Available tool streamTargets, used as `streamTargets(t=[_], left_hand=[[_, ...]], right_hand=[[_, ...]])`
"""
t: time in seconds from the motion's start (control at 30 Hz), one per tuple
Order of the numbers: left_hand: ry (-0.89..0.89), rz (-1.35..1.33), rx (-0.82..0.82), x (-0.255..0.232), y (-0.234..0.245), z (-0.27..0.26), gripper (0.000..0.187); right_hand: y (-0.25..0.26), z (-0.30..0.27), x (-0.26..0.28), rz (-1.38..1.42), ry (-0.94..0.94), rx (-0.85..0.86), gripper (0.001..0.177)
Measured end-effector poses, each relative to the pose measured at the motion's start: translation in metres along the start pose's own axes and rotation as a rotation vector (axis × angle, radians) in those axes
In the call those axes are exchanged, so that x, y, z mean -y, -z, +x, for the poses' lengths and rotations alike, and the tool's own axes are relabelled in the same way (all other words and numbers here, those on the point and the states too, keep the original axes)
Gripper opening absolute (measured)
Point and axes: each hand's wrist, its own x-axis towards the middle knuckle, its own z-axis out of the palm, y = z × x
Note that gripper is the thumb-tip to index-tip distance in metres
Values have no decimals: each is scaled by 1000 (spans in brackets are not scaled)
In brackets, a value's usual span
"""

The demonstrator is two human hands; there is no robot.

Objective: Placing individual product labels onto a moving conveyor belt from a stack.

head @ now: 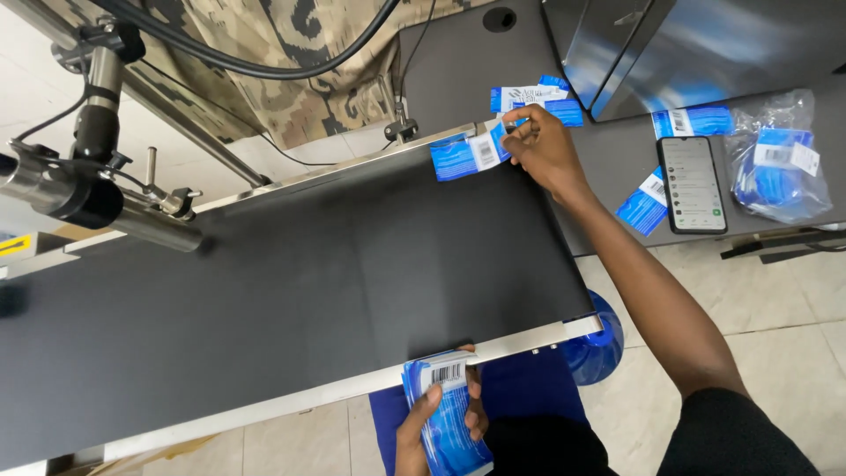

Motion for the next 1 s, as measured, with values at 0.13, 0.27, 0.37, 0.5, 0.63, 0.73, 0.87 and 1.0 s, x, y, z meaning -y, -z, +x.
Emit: streamTargets(t=[0.13, 0.27, 0.37, 0.5, 0.63, 0.73, 0.87, 1.0], left_hand=[[8, -21, -72, -1, -7, -1, 80], [0, 0, -17, -4, -5, 3, 80], [-5, 15, -23, -5, -14, 3, 79], [-14, 226, 78, -11, -31, 2, 45], [-3, 158, -13, -3, -21, 3, 44], [52, 272, 44, -5, -30, 1, 47], [67, 232, -63, -1, -20, 0, 47], [116, 147, -91, 2, -9, 0, 51]], right_hand=[[0, -6, -8, -162, 57, 2, 33], [9, -56, 27, -183, 149, 95, 29], [11, -113, 58, -117, 136, 322, 34], [4, -180, 62, -145, 305, 646, 41], [-3, -209, 57, -175, 295, 681, 36], [3, -211, 58, -230, 265, 659, 28], [9, -208, 56, -202, 311, 642, 23], [20, -193, 70, -121, 331, 633, 13]])
